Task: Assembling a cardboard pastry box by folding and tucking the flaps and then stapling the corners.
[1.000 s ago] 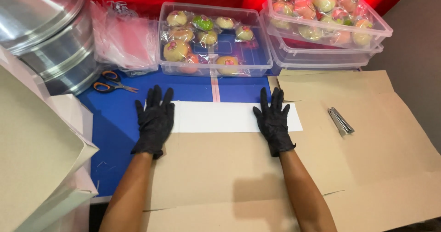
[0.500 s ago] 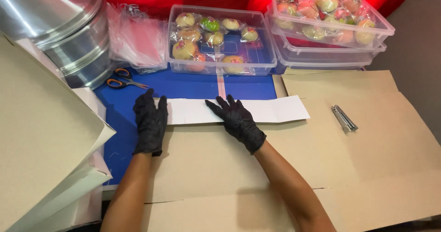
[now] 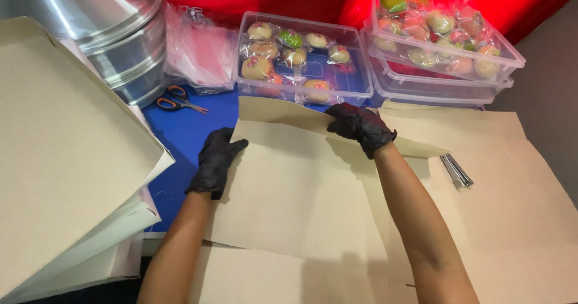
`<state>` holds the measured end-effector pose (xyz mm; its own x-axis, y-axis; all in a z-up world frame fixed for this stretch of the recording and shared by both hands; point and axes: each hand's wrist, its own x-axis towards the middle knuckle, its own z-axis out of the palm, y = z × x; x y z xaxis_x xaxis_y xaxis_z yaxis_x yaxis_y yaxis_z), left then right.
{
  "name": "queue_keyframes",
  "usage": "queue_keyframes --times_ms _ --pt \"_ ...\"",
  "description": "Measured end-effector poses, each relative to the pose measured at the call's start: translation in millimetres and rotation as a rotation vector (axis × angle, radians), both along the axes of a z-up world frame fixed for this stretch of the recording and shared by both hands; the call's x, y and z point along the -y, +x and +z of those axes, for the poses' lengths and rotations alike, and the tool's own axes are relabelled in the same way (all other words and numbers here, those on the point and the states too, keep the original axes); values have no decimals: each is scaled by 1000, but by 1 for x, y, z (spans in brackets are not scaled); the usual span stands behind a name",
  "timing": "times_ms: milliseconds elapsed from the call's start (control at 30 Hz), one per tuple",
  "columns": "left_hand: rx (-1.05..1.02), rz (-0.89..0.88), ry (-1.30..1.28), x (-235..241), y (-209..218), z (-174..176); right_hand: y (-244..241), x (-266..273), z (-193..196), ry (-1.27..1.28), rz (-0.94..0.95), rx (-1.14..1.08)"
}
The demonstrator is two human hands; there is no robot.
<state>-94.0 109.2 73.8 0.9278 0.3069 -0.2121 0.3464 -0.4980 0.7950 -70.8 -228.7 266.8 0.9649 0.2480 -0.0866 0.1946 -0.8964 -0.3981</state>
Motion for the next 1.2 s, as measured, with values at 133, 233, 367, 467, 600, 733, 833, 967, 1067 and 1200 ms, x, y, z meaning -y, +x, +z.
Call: queue_keyframes --times_ms 133,233,367,467,600,733,833,967,1067,1200 --pt "63 7 -257 26 -3 48 -22 -31 30 103 283 153" --pt "138 -50 -326 27 3 69 -34 -44 56 184 343 174" --pt "267 -119 -341 22 8 108 -25 -22 68 475 459 181" --pt "382 -152 -493 35 28 153 -6 -4 84 295 387 286" --pt "372 -269 -117 59 28 239 13 14 102 409 625 330" --pt "590 -472 -41 99 46 251 43 51 62 -96 462 664" --pt "561 -542 62 132 54 246 43 72 27 -204 504 1068" --pt "502 -656 239 174 65 223 37 66 -6 276 41 427" --pt "456 -711 357 188 72 198 -4 58 -21 413 -198 326" --pt "537 -876 310 164 61 154 -8 47 -22 235 -234 308"
